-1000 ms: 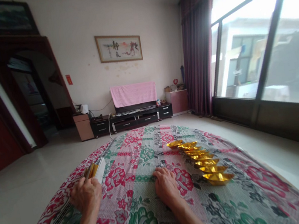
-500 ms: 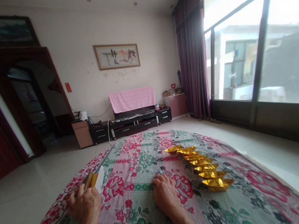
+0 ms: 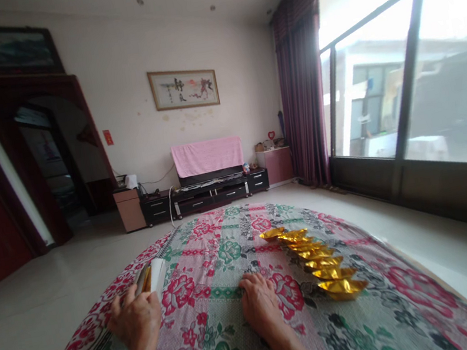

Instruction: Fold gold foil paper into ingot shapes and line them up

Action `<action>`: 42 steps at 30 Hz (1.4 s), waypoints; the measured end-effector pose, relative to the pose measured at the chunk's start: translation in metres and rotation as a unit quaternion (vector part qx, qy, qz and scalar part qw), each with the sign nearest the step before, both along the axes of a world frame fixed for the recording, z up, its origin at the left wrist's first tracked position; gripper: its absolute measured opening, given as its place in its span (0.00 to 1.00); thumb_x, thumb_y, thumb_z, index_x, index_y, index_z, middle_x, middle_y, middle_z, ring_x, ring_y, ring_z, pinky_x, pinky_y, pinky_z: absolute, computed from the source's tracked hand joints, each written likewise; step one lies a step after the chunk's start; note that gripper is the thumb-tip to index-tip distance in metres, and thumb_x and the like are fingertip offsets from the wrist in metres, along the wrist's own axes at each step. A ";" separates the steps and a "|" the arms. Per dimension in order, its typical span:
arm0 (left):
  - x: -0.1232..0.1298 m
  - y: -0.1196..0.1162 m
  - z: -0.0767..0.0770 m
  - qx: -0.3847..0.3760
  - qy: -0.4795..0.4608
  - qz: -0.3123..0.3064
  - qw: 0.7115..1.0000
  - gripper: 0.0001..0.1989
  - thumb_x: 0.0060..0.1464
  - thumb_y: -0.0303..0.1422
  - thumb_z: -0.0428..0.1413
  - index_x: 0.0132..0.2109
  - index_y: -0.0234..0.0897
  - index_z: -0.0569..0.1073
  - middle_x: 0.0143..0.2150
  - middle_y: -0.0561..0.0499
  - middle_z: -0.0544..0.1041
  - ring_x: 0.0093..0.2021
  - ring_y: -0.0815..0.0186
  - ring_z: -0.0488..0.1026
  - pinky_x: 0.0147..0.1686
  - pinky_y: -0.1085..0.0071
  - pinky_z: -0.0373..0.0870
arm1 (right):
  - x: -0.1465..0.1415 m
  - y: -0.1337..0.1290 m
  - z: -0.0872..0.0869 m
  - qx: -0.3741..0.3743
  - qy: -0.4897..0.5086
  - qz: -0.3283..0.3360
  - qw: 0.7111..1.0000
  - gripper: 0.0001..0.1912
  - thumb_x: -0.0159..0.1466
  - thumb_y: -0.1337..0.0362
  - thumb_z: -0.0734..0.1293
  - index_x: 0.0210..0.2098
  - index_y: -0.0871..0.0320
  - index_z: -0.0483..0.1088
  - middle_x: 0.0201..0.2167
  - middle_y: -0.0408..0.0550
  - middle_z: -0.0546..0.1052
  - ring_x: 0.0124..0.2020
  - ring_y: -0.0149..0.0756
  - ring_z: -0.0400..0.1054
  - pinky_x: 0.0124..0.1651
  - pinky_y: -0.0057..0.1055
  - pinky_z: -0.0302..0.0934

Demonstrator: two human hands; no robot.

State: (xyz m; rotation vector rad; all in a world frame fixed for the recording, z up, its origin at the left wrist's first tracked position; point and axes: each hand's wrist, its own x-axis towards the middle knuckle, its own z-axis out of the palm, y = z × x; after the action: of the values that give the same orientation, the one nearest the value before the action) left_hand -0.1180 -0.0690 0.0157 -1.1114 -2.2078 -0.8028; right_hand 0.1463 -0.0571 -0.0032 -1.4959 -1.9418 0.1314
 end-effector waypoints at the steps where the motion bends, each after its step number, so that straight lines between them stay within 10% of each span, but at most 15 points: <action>1: 0.000 0.000 0.001 -0.002 -0.001 -0.005 1.000 0.12 0.49 0.38 0.50 0.29 0.40 0.76 0.52 0.50 0.69 0.54 0.52 0.57 0.45 0.56 0.56 | 0.000 0.000 0.000 0.000 0.000 -0.001 1.000 0.15 0.58 0.70 0.55 0.35 0.52 0.71 0.42 0.47 0.72 0.46 0.38 0.60 0.50 0.34 0.45; 12: 0.004 0.006 0.007 0.012 0.012 -0.035 0.999 0.08 0.45 0.38 0.54 0.31 0.41 0.75 0.46 0.52 0.73 0.54 0.54 0.56 0.48 0.57 0.53 | 0.000 0.000 0.001 -0.003 -0.003 0.005 1.000 0.15 0.58 0.70 0.56 0.36 0.53 0.71 0.42 0.48 0.72 0.46 0.39 0.60 0.49 0.33 0.46; 21: 0.058 0.006 0.011 0.036 0.093 -0.195 0.976 0.08 0.51 0.32 0.50 0.28 0.37 0.72 0.41 0.46 0.74 0.51 0.52 0.61 0.47 0.58 0.54 | -0.001 0.001 0.000 0.007 0.008 0.000 1.000 0.14 0.57 0.72 0.56 0.34 0.54 0.71 0.41 0.48 0.72 0.46 0.38 0.61 0.48 0.34 0.47; 29: 0.125 0.005 -0.010 -0.084 0.046 -0.437 0.894 0.07 0.55 0.29 0.45 0.31 0.37 0.67 0.30 0.50 0.72 0.33 0.64 0.69 0.36 0.69 0.64 | -0.005 0.010 -0.001 -0.020 0.158 0.002 0.987 0.21 0.63 0.63 0.52 0.54 0.61 0.58 0.44 0.53 0.73 0.45 0.38 0.66 0.50 0.36 0.52; 36: 0.125 -0.003 -0.017 -0.105 0.021 -0.550 0.828 0.07 0.54 0.33 0.46 0.34 0.39 0.68 0.37 0.49 0.73 0.47 0.61 0.68 0.50 0.62 0.62 | -0.003 0.019 0.002 -0.009 0.325 -0.036 0.945 0.28 0.62 0.53 0.54 0.57 0.62 0.53 0.48 0.55 0.69 0.43 0.38 0.67 0.44 0.33 0.59; 42: 0.123 0.001 -0.026 -0.117 -0.002 -0.589 0.799 0.06 0.51 0.30 0.48 0.36 0.40 0.69 0.37 0.50 0.72 0.46 0.63 0.69 0.54 0.60 0.61 | 0.004 0.030 -0.003 0.036 0.291 -0.076 0.953 0.26 0.54 0.66 0.58 0.53 0.62 0.59 0.47 0.55 0.69 0.42 0.39 0.67 0.44 0.33 0.60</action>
State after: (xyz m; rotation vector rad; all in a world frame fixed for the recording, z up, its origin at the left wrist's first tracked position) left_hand 0.0052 -0.0684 -0.0098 -2.6650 -1.4135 -0.9530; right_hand 0.1507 -0.0274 -0.0067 -1.3591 -1.3434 0.3832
